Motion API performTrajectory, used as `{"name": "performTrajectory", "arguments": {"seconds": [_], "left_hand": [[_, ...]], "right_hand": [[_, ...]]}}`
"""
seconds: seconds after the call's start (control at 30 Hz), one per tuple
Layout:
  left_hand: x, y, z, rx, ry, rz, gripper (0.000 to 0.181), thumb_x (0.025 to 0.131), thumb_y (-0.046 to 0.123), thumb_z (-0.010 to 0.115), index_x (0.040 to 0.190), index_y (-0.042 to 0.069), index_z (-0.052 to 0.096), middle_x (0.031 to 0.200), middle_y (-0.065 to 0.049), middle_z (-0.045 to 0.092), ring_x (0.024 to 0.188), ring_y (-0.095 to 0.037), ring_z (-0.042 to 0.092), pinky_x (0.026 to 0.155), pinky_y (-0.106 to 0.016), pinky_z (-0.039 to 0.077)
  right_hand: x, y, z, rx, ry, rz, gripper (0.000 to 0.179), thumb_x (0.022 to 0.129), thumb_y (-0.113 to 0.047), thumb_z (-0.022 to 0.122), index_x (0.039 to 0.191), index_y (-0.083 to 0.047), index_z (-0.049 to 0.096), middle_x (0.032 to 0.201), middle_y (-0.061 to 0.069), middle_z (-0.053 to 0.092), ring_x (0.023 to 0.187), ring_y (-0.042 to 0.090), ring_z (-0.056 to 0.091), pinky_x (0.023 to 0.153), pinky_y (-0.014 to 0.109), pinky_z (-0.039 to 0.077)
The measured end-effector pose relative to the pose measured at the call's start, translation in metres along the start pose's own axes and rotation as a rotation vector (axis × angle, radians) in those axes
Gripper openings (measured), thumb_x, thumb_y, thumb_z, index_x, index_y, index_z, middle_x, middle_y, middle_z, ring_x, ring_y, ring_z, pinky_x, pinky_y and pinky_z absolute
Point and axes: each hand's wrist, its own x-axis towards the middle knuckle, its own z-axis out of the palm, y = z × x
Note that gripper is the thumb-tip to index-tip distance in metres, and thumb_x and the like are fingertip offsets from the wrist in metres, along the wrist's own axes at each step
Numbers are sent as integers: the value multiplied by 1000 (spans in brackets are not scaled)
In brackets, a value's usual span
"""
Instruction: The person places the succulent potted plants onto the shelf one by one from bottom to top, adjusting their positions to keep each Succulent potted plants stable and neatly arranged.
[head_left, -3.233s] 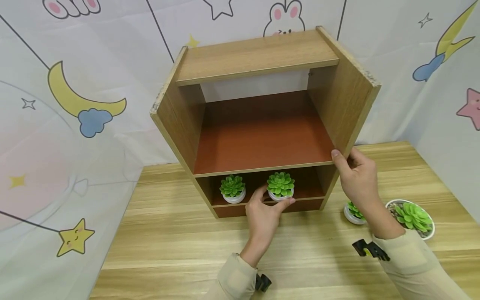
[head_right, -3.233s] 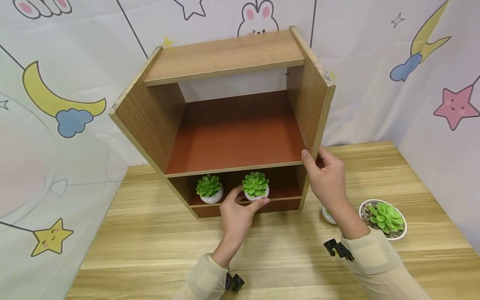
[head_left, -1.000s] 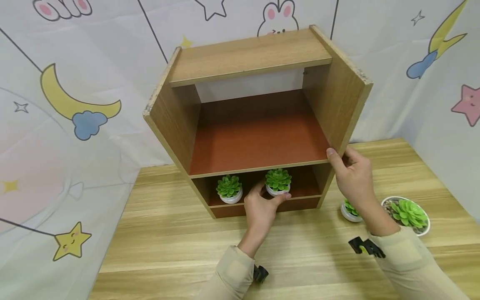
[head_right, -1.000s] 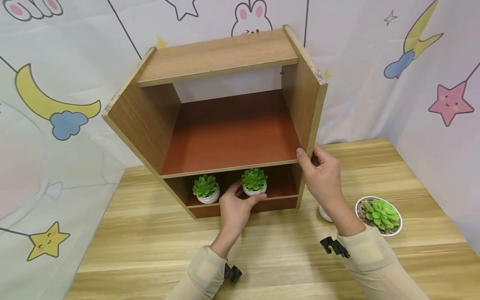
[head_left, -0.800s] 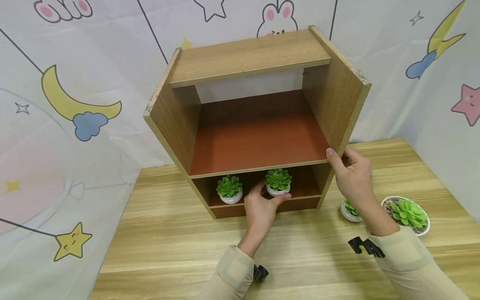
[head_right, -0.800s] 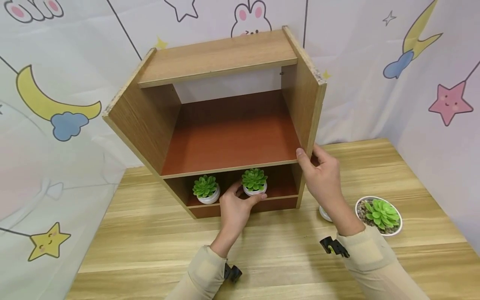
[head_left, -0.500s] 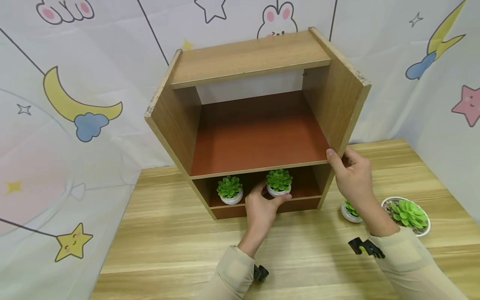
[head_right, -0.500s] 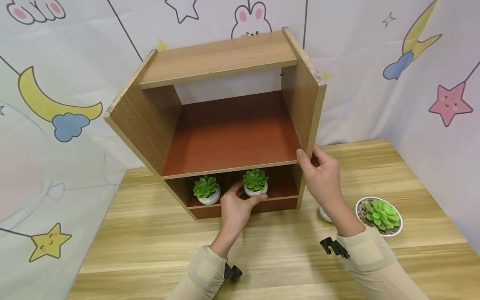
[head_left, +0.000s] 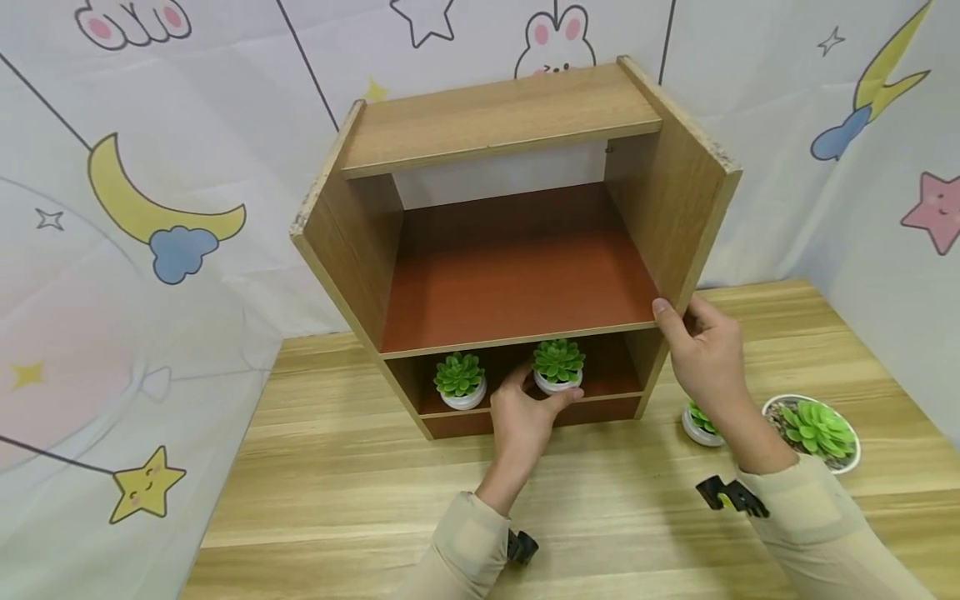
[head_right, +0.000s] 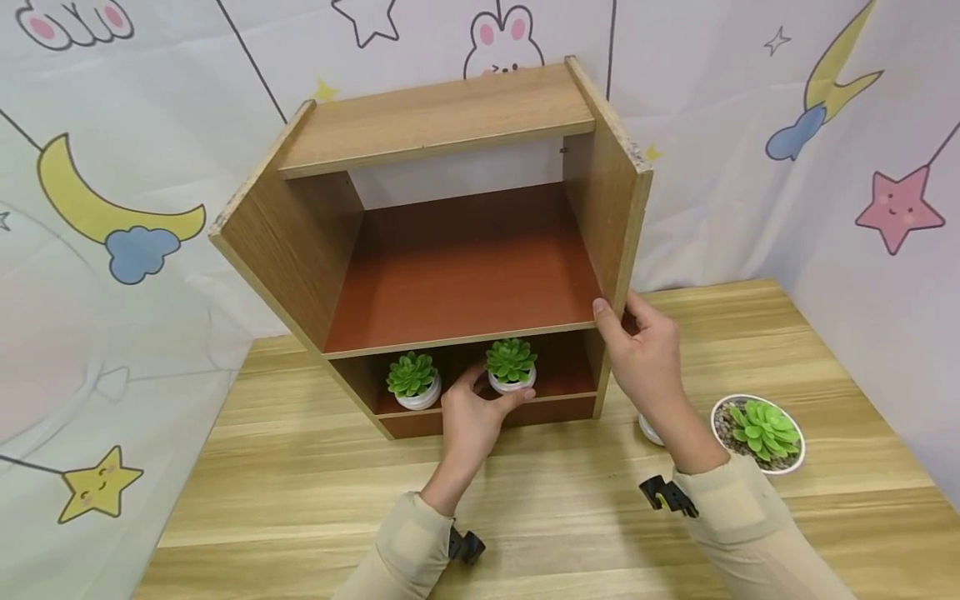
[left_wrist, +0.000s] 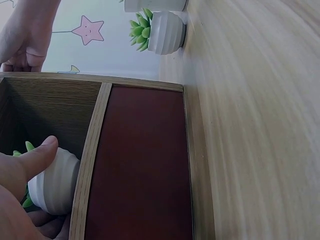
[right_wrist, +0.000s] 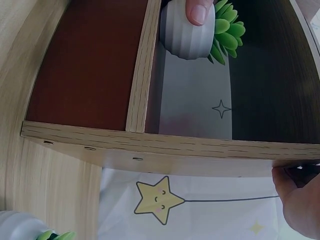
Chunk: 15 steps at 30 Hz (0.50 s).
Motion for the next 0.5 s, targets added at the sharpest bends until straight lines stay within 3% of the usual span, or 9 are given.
{"name": "performTrajectory", "arguments": {"seconds": [0.3,0.5], "left_hand": [[0,0,0,-3,12,19,67,64,33,94,120,6,68,107,-5,70,100,-19,65,81,-37,53],[-1,-1,1,1,2,35,70,65,32,93,124,6,67,112,-5,69,105,-20,63,85,-38,52]], "right_hand": [[1,0,1,-4,-5,5,23,95,-14,64,109,2,73,84,-18,66,73,5,60,61,17,46],[1,0,1,14,7,6,20,95,-11,64,103,3,74,79,-18,66,69,5,58,60,17,44]]}}
